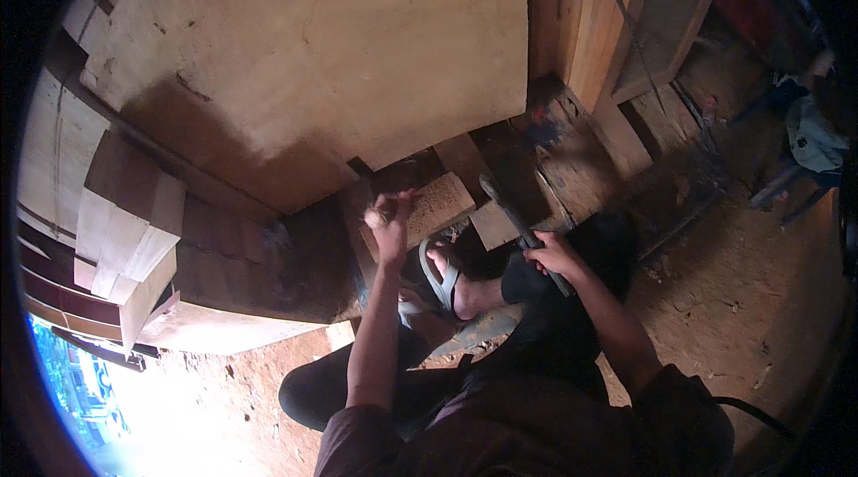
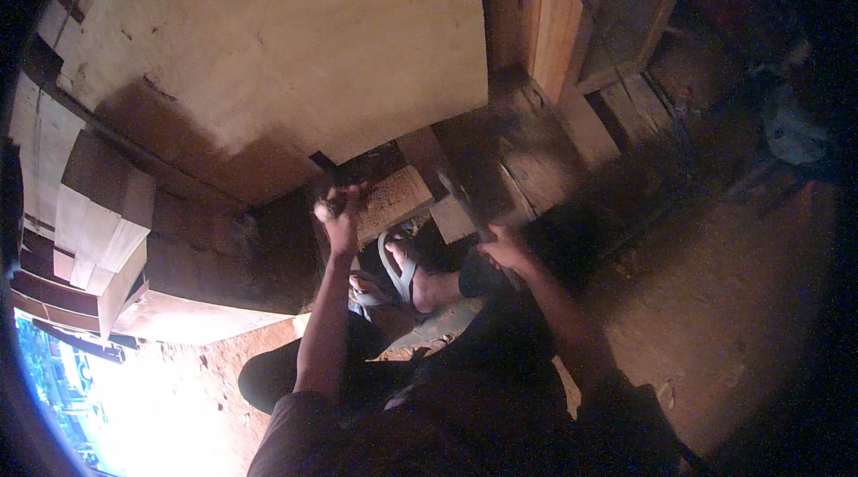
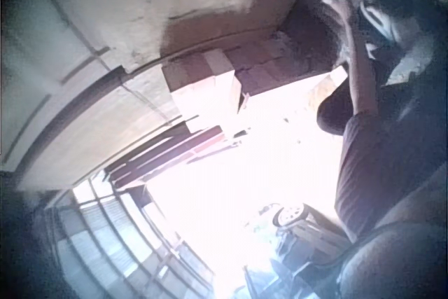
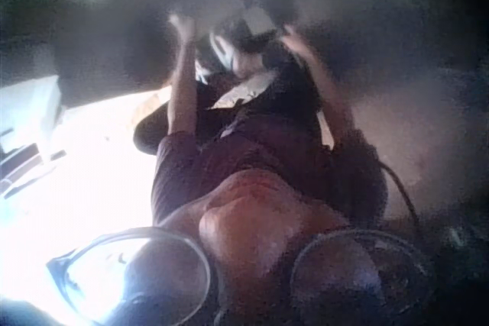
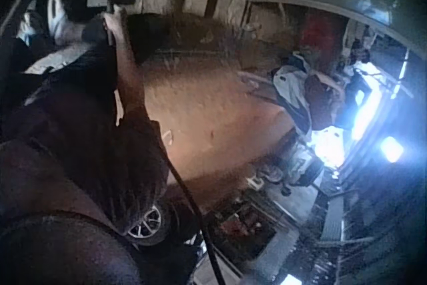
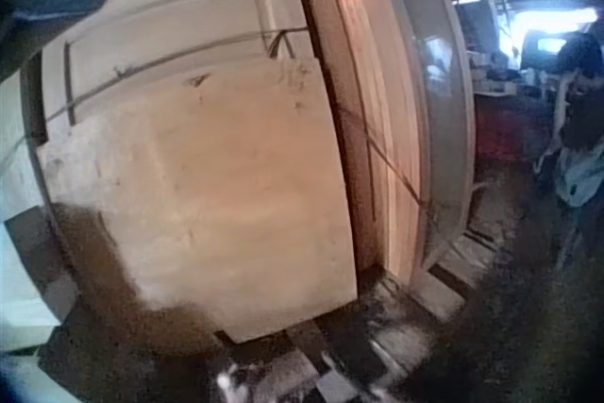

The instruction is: The person sits on the floor and uses a hammer to repeatedly strike a small wooden block, chipping away material. The person holds the block with one hand and strikes it with the other, creating wood shavings.

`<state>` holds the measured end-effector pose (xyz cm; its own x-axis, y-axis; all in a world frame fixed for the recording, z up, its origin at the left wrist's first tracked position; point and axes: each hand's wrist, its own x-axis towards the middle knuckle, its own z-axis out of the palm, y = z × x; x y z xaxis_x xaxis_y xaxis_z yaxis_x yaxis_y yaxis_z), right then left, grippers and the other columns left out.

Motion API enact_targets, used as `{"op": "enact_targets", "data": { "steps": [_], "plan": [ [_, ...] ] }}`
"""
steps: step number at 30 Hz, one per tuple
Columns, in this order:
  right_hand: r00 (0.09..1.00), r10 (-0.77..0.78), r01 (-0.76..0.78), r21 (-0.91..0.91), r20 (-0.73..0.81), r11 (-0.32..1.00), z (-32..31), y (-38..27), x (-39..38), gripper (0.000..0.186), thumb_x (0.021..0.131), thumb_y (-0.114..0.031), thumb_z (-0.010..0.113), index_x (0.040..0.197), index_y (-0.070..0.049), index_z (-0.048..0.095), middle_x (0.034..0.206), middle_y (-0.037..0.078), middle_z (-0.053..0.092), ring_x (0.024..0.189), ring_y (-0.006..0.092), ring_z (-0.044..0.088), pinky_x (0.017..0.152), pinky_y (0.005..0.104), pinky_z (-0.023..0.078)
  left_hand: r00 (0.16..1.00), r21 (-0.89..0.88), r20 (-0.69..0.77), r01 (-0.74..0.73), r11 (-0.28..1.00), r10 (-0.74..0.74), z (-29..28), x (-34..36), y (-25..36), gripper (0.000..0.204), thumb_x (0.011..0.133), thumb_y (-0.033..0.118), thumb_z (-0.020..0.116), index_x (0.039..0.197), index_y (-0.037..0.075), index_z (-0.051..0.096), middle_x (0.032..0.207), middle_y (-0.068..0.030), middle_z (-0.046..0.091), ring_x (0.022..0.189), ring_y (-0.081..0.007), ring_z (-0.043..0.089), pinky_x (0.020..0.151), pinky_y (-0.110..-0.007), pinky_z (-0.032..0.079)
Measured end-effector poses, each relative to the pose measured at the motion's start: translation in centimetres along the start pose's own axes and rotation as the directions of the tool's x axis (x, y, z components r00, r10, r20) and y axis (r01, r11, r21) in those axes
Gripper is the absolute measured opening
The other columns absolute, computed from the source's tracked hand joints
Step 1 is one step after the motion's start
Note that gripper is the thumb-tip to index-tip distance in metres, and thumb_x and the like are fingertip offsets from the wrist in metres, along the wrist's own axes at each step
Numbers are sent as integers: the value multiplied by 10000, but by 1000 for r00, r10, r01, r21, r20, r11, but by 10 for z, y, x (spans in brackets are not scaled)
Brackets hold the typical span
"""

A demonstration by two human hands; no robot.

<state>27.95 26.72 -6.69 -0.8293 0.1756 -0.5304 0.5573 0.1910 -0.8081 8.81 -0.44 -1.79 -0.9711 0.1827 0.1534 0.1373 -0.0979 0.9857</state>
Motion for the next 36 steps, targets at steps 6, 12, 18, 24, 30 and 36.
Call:
{"op": "enact_targets", "data": {
  "steps": [6, 12, 18, 24, 30, 36],
  "plan": [
    [999, 7, -13, 162, 35, 987, -4, -1, -4, 105, 899, -116, 646, 947, -28, 617, 789, 36, 676, 563, 76, 557, 486, 256, 463, 996, 343, 27, 67, 937, -81, -15, -22, -31, 135, 903, 133, 689, 900, -1, 678, 823, -62, 690, 762, -118, 625, 689, -288, 498],
    [999, 1, -1, -4, -37, 1000, -8, -11, -5, 130, 923, -145, 621, 930, -16, 609, 779, 53, 684, 560, 87, 573, 494, 267, 473, 989, 421, 132, 9, 907, -71, -19, -9, -40, 167, 907, 180, 687, 936, 16, 699, 842, -81, 707, 790, -157, 658, 717, -313, 515],
    [996, 68, -67, -4, 57, 998, -19, -14, -7, 150, 946, -151, 604, 1004, -15, 584, 743, 52, 665, 527, 111, 569, 472, 289, 471, 984, 461, 160, -10, 887, -72, -30, -21, -54, 171, 904, 176, 681, 919, 7, 699, 873, -110, 714, 830, -188, 677, 752, -327, 528],
    [977, -170, 101, -421, -130, 901, -1, -1, -11, 147, 901, -138, 615, 925, 6, 598, 737, 107, 676, 565, 185, 632, 524, 347, 514, 981, 266, 71, 155, 951, -180, -35, -18, -53, 176, 874, 172, 691, 892, -2, 703, 802, -95, 694, 758, -172, 662, 705, -325, 515],
    [949, -285, 64, -805, -133, 590, 20, 1, -27, 570, 840, -176, 678, 1340, 22, 490, 953, 260, 676, 869, 434, 659, 789, 508, 524, 975, 556, 215, -70, 829, -62, -32, -3, -41, 144, 862, 155, 700, 897, 15, 699, 814, -131, 687, 754, -233, 663, 697, -360, 513],
    [970, -228, 120, -643, -87, 756, 28, 1, -32, 664, 835, -60, 631, 1435, 31, 361, 1047, 294, 648, 952, 457, 648, 847, 496, 528, 967, 503, 228, -19, 864, -111, -25, 6, -36, 179, 859, 195, 705, 883, 19, 676, 799, -152, 662, 762, -272, 663, 694, -366, 514]
  ]
}}
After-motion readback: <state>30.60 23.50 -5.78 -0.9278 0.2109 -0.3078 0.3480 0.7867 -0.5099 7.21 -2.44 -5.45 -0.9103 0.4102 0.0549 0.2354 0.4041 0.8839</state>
